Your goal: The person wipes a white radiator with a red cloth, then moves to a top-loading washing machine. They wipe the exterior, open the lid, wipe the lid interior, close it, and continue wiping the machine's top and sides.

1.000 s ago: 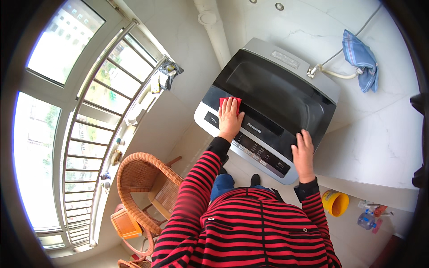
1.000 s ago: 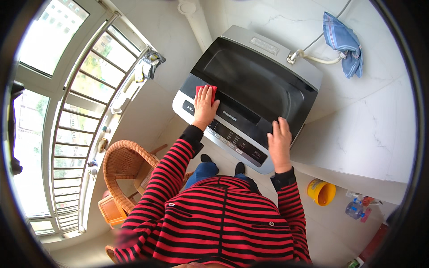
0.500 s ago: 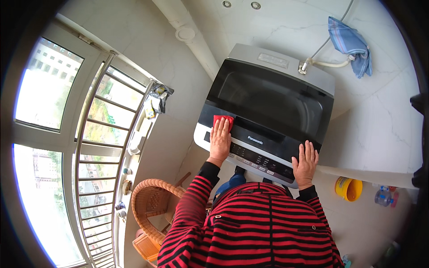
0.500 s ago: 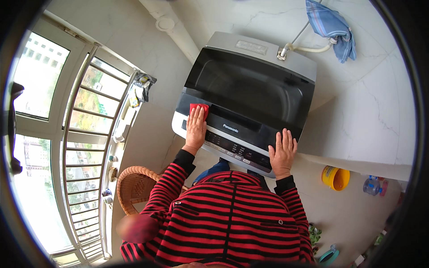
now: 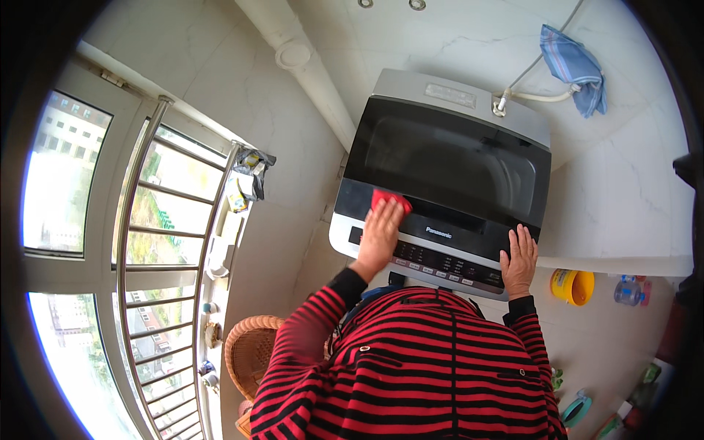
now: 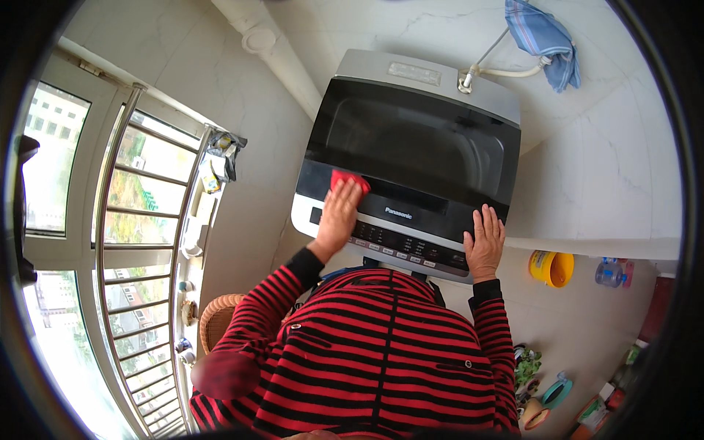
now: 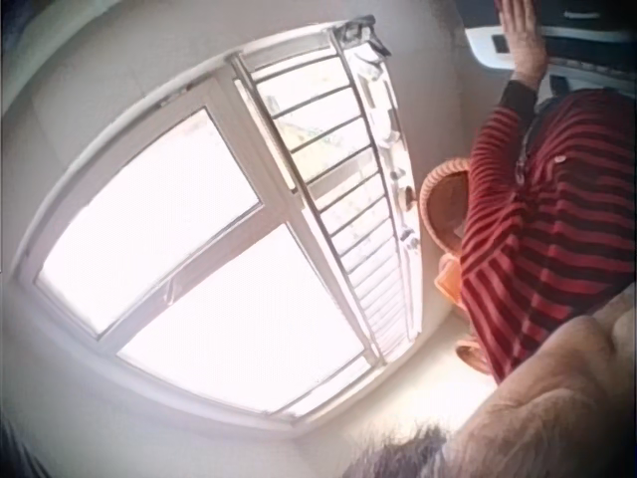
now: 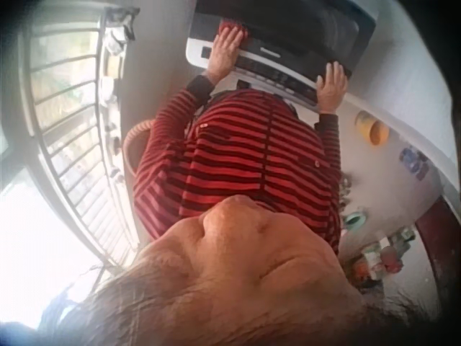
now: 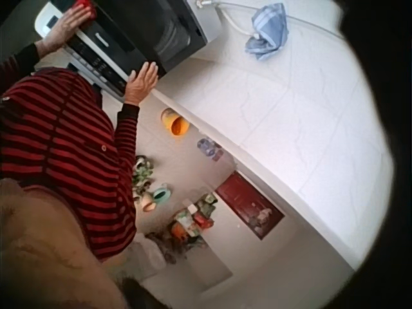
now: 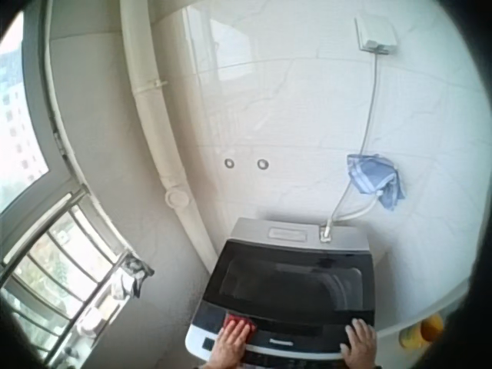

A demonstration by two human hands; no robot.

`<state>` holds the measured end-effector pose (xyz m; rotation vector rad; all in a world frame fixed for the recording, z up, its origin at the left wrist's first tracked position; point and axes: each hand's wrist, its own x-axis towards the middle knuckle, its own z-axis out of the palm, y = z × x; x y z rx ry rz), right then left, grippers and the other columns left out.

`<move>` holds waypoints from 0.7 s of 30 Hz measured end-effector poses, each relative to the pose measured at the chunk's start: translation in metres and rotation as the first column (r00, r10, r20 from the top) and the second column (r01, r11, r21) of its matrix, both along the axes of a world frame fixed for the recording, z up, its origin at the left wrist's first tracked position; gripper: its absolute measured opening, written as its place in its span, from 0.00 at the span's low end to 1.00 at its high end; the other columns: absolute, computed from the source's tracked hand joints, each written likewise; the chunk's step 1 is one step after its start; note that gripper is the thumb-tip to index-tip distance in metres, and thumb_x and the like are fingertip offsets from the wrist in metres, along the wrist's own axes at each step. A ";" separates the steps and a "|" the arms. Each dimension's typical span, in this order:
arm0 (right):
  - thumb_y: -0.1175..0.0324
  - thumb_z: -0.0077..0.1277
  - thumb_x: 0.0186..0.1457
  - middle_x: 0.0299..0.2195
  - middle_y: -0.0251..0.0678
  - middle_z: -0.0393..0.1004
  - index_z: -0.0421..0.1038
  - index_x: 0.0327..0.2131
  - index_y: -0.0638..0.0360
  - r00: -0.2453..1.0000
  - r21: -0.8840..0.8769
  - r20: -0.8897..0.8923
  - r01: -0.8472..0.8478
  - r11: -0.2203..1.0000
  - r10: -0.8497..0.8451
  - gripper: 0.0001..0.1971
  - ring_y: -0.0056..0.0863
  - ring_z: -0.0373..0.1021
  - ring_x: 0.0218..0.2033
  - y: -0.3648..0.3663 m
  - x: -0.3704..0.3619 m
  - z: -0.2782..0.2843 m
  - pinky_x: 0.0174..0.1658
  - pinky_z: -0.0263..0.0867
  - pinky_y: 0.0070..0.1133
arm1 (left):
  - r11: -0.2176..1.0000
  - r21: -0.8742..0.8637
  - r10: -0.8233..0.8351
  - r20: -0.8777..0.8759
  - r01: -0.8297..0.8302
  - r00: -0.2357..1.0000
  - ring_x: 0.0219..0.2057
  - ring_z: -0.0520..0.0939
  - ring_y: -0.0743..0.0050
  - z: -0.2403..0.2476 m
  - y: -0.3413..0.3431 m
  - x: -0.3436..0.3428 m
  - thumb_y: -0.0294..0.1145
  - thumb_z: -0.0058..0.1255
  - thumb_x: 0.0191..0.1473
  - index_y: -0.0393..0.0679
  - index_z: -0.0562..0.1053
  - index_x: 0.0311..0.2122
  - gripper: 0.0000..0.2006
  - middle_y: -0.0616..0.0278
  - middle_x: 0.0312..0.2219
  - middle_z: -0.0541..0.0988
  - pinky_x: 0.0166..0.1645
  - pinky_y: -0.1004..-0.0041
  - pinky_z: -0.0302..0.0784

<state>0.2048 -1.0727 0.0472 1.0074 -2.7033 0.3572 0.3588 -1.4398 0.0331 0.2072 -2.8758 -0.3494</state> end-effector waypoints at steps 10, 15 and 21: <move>0.62 0.51 0.61 0.70 0.38 0.57 0.62 0.65 0.53 0.998 0.045 -0.025 0.064 0.997 -0.062 0.29 0.37 0.53 0.71 -0.004 0.004 -0.003 0.72 0.47 0.37 | 0.989 0.071 0.134 -0.092 -0.128 0.987 0.71 0.57 0.51 0.015 -0.091 -0.017 0.29 0.47 0.62 0.45 0.58 0.71 0.32 0.55 0.69 0.60 0.73 0.52 0.51; 0.63 0.51 0.62 0.70 0.37 0.57 0.62 0.65 0.53 0.995 0.061 -0.018 0.096 0.993 -0.095 0.29 0.36 0.53 0.71 -0.005 0.006 -0.003 0.72 0.47 0.37 | 0.989 0.077 0.135 -0.121 -0.126 0.983 0.72 0.55 0.48 0.008 -0.080 -0.009 0.30 0.47 0.62 0.43 0.56 0.71 0.32 0.52 0.70 0.59 0.73 0.52 0.50; 0.63 0.51 0.62 0.70 0.36 0.57 0.63 0.65 0.52 0.995 0.040 -0.013 0.096 0.995 -0.095 0.28 0.36 0.53 0.71 -0.006 0.007 -0.001 0.71 0.47 0.37 | 0.993 0.090 0.075 0.058 -0.080 0.995 0.73 0.55 0.51 0.005 -0.045 0.061 0.30 0.48 0.61 0.44 0.56 0.71 0.33 0.53 0.70 0.58 0.74 0.53 0.48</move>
